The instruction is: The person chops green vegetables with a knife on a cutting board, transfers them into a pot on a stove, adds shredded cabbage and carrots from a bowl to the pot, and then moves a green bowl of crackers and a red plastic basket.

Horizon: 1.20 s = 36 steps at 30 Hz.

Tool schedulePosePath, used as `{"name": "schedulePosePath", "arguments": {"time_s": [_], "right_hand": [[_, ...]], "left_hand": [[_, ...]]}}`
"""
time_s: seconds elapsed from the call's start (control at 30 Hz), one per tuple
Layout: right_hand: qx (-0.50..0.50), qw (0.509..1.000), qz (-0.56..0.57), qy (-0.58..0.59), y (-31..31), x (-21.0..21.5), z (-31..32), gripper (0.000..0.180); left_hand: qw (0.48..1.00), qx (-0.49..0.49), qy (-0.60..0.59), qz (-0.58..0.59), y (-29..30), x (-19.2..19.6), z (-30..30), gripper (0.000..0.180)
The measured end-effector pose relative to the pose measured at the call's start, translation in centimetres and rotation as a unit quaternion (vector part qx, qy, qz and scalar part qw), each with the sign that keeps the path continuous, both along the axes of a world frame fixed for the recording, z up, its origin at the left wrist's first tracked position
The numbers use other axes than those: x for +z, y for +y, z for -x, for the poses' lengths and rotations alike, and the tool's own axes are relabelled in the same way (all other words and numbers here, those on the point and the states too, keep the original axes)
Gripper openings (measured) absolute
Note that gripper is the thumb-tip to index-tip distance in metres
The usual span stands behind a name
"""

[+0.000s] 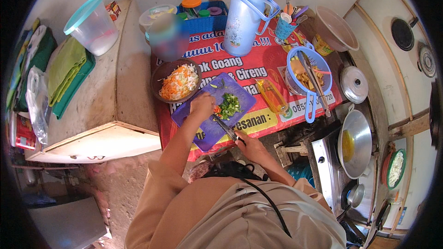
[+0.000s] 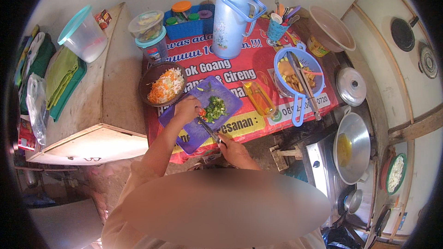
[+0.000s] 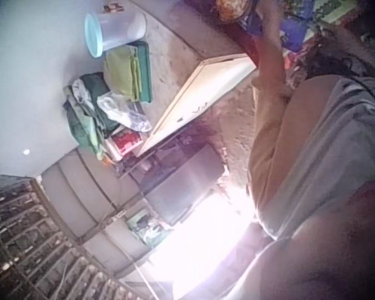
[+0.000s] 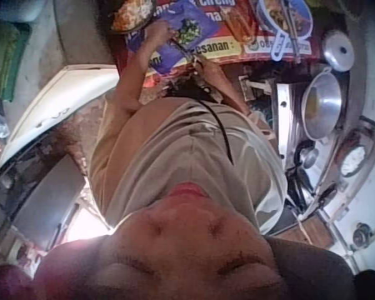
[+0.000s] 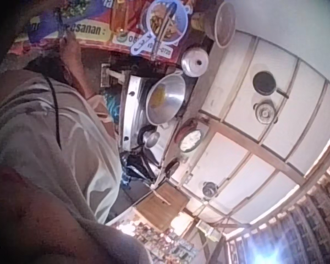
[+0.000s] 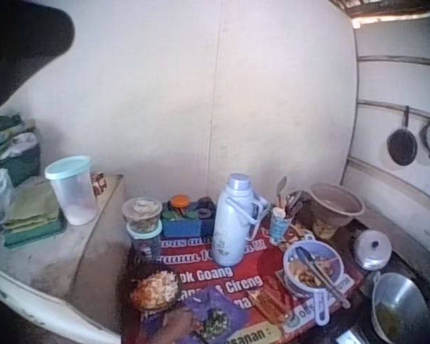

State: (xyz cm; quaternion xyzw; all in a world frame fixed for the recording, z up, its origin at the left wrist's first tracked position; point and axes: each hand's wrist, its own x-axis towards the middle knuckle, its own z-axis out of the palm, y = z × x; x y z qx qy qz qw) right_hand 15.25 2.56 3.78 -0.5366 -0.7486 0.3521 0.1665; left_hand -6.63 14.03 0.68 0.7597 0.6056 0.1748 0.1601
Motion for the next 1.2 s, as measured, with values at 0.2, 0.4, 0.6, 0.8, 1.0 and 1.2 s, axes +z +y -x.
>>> {"name": "schedulePosePath", "arguments": {"time_s": [0.2, 0.4, 0.6, 0.8, 1.0, 1.2], "right_hand": [[0.002, 1.0, 0.019, -0.016, -0.1, 0.0, -0.1, 0.04], [0.008, 0.997, 0.066, -0.028, 0.4, 0.2, 0.6, 0.04], [-0.011, 0.998, 0.049, -0.029, 1.5, 0.5, 0.4, 0.04], [0.004, 0.998, 0.041, -0.054, 0.9, -0.1, 1.1, 0.041], [-0.022, 0.994, 0.093, -0.055, 1.3, 0.4, 0.0, 0.041], [-0.041, 0.997, 0.054, -0.025, 1.2, 1.0, 0.3, 0.037]], "left_hand": [[0.997, 0.062, -0.018, 0.05, -0.2, 0.4, 0.4, 0.009], [0.97, 0.103, -0.217, -0.038, -3.0, 0.6, 2.7, 0.013], [0.963, 0.194, -0.173, -0.065, -5.5, -1.2, 3.6, 0.011], [0.993, 0.066, 0.015, -0.098, -3.0, -0.7, 0.6, 0.014], [0.994, 0.0, 0.105, -0.037, -1.9, -0.1, 0.8, 0.01], [0.994, -0.093, 0.025, -0.044, -7.1, -0.3, 0.7, 0.013]]}}
